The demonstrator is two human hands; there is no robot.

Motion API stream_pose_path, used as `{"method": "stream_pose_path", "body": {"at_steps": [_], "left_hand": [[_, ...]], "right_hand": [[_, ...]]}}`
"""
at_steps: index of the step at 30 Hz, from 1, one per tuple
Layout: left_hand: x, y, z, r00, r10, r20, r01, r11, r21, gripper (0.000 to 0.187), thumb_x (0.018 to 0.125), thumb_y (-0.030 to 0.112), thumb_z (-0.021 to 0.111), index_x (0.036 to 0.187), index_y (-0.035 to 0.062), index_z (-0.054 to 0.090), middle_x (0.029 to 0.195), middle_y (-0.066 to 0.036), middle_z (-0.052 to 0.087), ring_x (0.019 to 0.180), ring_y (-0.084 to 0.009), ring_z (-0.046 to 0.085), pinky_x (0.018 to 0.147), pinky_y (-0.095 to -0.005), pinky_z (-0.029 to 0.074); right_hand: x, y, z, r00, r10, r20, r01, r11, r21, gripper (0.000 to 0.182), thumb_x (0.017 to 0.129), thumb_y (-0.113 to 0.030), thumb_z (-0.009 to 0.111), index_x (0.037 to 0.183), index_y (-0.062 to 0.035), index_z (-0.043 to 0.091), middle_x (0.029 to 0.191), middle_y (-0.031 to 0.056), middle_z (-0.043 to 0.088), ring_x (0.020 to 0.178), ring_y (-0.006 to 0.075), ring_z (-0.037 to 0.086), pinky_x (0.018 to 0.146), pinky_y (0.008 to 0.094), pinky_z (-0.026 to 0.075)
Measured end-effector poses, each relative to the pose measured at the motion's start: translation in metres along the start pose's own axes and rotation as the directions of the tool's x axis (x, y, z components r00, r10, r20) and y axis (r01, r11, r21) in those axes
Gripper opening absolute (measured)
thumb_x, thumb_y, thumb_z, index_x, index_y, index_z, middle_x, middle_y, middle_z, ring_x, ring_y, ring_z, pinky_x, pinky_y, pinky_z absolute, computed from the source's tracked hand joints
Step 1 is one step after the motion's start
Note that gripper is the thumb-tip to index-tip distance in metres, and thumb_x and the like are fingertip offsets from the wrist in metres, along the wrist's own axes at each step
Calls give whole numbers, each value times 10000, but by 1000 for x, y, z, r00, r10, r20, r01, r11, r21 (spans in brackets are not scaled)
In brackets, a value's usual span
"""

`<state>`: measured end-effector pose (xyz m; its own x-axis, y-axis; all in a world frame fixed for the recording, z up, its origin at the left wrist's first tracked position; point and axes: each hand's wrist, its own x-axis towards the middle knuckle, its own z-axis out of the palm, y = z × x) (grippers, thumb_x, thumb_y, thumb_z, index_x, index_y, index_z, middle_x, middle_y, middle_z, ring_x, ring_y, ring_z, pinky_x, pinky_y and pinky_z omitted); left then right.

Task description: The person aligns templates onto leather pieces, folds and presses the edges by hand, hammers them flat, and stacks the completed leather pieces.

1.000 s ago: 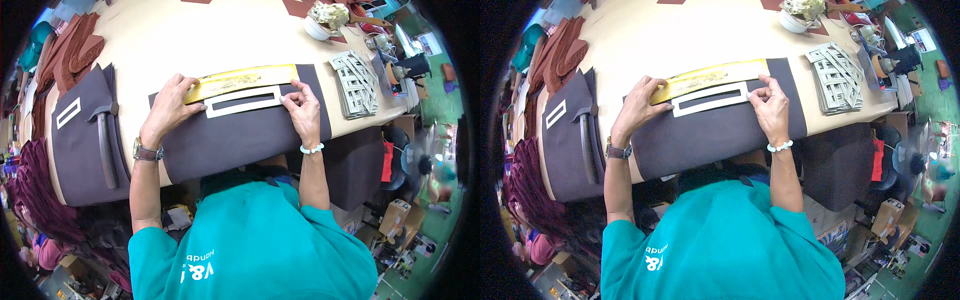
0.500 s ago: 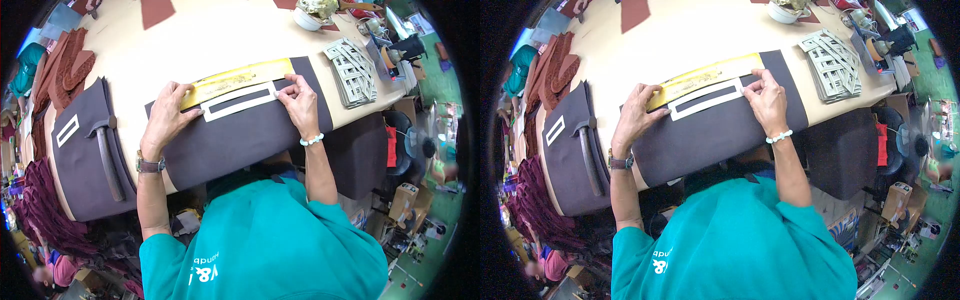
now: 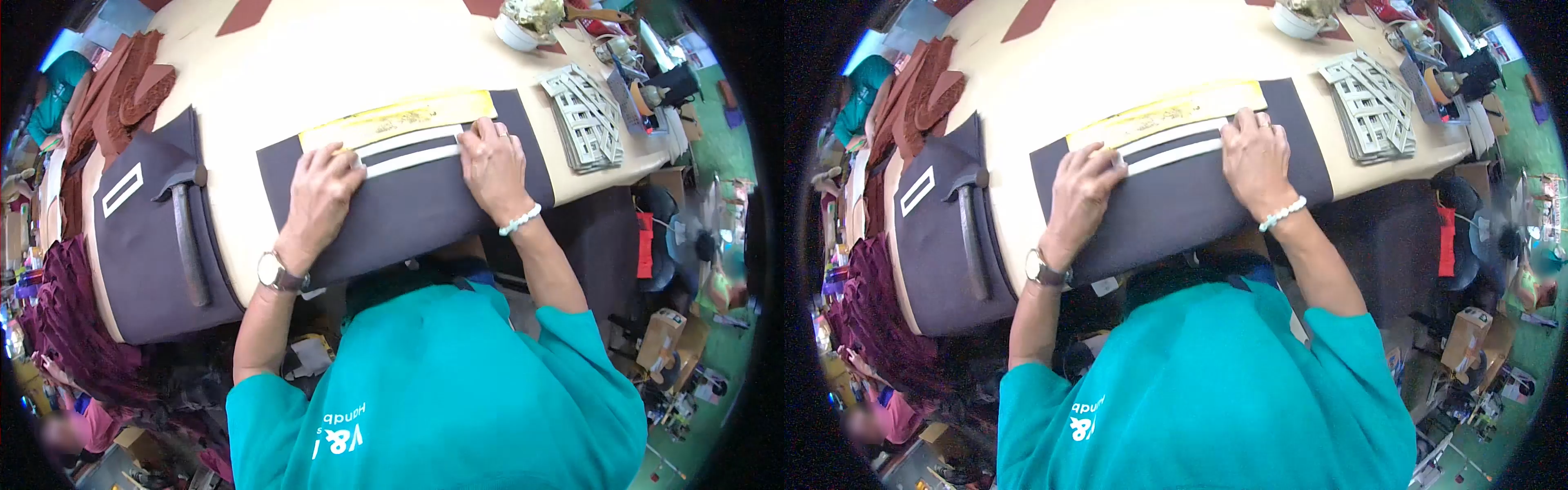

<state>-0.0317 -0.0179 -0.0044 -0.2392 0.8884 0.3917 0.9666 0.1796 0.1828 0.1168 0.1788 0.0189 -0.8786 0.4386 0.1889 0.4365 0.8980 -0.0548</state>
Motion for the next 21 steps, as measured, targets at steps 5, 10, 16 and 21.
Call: {"method": "stream_pose_path", "body": {"at_steps": [5, 10, 16, 21], "left_hand": [[-23, 9, 1, 992, -87, 88, 83, 996, 43, 405, 789, 58, 523, 1183, 132, 578, 1288, -60, 496, 1268, -305, 369, 1018, -534, 282], [-24, 10, -5, 972, -139, 190, 131, 990, 53, 494, 807, 77, 505, 1292, 167, 491, 1370, -46, 420, 1320, -311, 288, 1035, -610, 178], [-22, 11, -4, 980, -107, 165, 86, 988, 131, 443, 791, 27, 479, 1217, 132, 536, 1285, -54, 484, 1297, -294, 317, 1027, -637, 154], [-19, 13, -6, 975, -113, 192, 80, 982, 172, 480, 786, -30, 442, 1226, 140, 529, 1298, -47, 481, 1298, -285, 321, 1041, -627, 158]], "right_hand": [[-12, -89, 31, 965, -205, -163, 255, 878, 405, 544, 888, -380, 453, 1188, 73, 476, 1225, 224, 506, 1151, 359, 465, 1000, 521, 267], [-18, -101, 41, 982, -171, -76, 186, 863, 469, 759, 895, -521, 380, 1336, 89, 285, 1341, 218, 411, 1267, 310, 384, 1061, 560, 153], [-19, -78, 40, 992, -120, -43, 127, 899, 420, 734, 897, -550, 344, 1344, 30, 309, 1361, 169, 408, 1270, 269, 387, 1062, 575, 134], [-22, -29, 36, 999, 36, -13, -31, 957, 288, 693, 901, -512, 379, 1360, 0, 293, 1367, 121, 414, 1263, 256, 401, 1051, 593, 157]]}}
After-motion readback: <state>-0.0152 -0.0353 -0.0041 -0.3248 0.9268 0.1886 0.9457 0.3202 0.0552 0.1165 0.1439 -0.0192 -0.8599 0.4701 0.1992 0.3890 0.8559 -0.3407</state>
